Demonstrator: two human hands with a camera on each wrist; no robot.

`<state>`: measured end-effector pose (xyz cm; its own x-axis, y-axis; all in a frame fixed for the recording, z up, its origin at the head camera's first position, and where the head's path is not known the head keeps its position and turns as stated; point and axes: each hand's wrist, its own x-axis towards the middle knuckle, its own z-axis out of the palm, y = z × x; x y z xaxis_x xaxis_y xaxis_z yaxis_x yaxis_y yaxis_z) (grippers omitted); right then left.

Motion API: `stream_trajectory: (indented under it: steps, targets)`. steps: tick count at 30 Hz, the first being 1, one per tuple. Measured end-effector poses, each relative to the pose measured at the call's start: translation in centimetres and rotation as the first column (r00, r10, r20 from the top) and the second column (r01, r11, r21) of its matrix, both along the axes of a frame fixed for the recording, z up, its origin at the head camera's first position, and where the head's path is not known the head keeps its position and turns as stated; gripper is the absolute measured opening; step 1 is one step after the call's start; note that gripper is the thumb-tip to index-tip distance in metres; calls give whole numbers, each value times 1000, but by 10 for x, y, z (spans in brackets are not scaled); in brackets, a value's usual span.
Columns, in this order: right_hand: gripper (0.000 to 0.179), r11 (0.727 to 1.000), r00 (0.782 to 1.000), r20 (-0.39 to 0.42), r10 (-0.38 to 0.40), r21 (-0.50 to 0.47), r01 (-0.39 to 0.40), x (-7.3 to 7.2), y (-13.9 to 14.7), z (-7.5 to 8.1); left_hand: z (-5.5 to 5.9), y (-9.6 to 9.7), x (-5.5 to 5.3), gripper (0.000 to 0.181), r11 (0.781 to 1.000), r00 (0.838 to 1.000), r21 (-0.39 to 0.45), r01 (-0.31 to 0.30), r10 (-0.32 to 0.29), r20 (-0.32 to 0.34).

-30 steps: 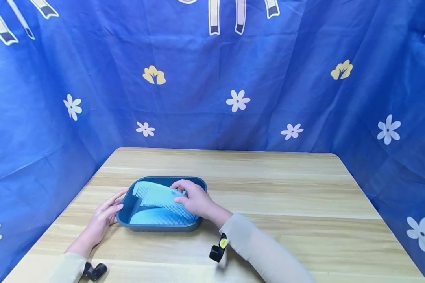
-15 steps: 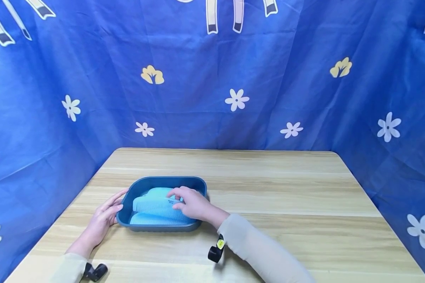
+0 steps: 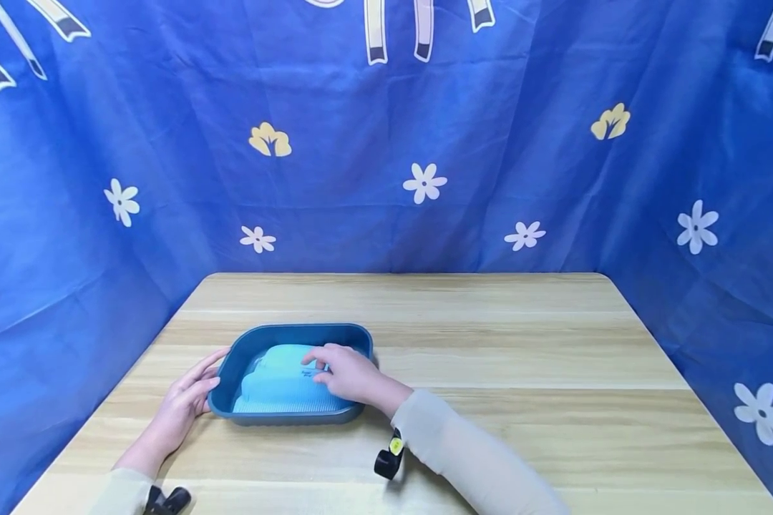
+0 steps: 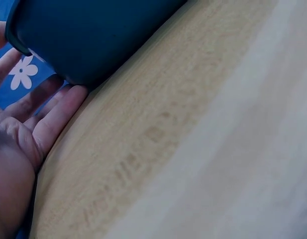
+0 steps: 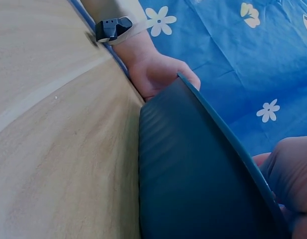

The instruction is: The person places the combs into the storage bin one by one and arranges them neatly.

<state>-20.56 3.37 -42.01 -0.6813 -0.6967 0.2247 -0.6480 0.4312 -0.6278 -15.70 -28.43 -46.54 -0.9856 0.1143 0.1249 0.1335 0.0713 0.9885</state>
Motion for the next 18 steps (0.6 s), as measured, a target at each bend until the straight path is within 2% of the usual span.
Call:
stream_trajectory:
  steps: [6,18]
  targets:
    - [28,999,999,-30,-36,0,36,2,2,2,3,1,-3,49,1000,1000,2,19,-19,5]
    - [25,995,999,-28,-32,-96,29,1,5,3,5,-1,-1,46,999,999,10,43,-43,-17]
